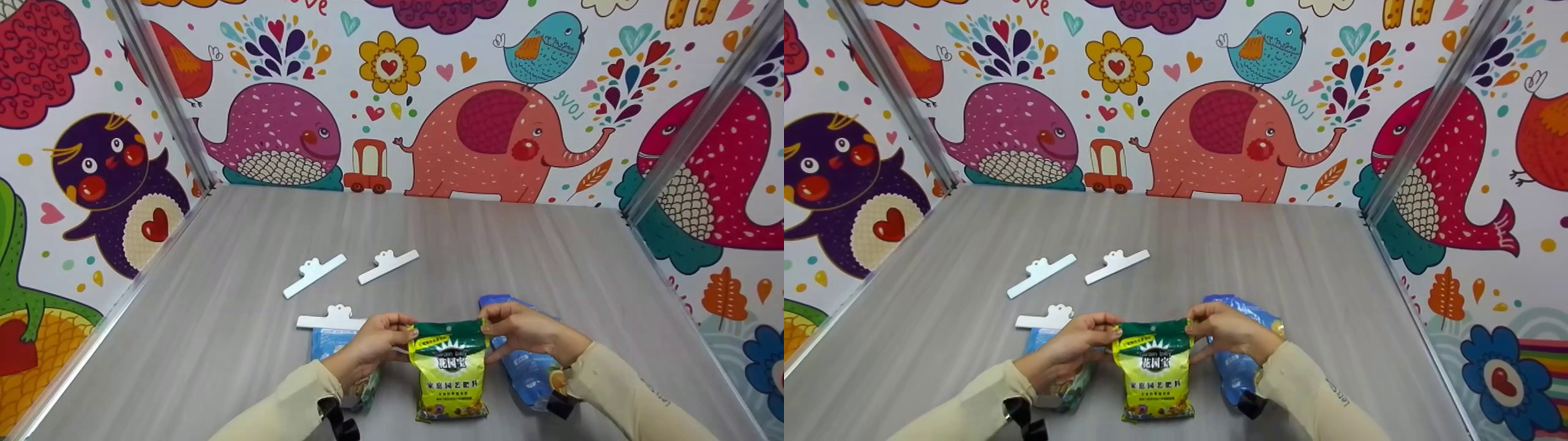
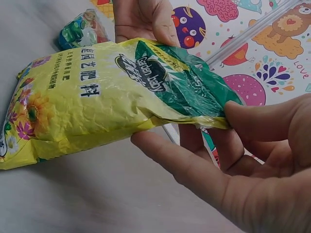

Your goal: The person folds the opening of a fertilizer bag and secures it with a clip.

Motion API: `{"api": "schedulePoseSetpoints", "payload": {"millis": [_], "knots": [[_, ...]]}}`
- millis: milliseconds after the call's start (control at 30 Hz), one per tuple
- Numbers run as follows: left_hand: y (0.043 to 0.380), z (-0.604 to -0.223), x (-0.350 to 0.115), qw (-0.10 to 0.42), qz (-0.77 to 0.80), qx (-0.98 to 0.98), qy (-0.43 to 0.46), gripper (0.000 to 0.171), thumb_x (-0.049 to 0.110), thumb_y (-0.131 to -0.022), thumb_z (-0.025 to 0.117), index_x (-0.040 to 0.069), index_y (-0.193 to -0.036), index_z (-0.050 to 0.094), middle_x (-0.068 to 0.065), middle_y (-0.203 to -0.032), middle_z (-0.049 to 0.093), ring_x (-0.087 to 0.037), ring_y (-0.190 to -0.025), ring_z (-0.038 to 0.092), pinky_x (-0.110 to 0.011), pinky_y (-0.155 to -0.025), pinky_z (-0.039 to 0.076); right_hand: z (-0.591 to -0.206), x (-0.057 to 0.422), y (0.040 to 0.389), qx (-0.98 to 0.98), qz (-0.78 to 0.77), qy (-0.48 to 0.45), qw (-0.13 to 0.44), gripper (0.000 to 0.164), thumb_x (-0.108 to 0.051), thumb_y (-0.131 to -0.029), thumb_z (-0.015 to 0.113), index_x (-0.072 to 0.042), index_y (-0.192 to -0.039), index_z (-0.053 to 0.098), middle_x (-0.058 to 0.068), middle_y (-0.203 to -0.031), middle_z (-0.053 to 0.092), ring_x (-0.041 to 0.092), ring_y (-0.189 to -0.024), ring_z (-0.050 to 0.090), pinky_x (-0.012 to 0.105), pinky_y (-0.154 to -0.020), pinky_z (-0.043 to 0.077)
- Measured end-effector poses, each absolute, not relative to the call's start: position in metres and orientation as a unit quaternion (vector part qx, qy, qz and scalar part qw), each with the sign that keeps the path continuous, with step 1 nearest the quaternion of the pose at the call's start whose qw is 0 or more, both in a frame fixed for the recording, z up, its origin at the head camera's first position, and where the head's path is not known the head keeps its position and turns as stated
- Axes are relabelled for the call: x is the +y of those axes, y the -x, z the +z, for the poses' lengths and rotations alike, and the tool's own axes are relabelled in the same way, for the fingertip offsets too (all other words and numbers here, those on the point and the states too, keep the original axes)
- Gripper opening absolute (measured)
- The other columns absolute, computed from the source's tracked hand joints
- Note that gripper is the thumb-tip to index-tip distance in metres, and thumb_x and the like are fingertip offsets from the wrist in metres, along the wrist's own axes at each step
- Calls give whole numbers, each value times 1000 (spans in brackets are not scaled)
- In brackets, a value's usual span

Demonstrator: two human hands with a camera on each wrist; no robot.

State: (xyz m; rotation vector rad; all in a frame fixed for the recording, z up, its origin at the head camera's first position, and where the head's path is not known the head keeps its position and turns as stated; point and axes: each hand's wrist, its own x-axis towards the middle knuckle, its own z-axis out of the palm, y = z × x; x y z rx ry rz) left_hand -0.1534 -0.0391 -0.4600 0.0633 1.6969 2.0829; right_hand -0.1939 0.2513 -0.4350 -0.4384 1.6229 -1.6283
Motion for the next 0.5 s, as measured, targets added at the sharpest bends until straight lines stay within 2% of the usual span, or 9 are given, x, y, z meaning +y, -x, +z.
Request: {"api": "schedulePoseSetpoints", "payload": {"millis": [500], "knots": [[166, -452, -41, 218, 743, 631, -48, 22, 0, -96, 60, -8, -116, 63, -3, -87, 65, -14, -75, 67, -40, -76, 58, -430, 251, 202, 638, -643, 189, 378, 19, -3, -100, 54, -14, -98, 69, 5, -97, 60, 23, -101, 64, 52, -84, 54]]}}
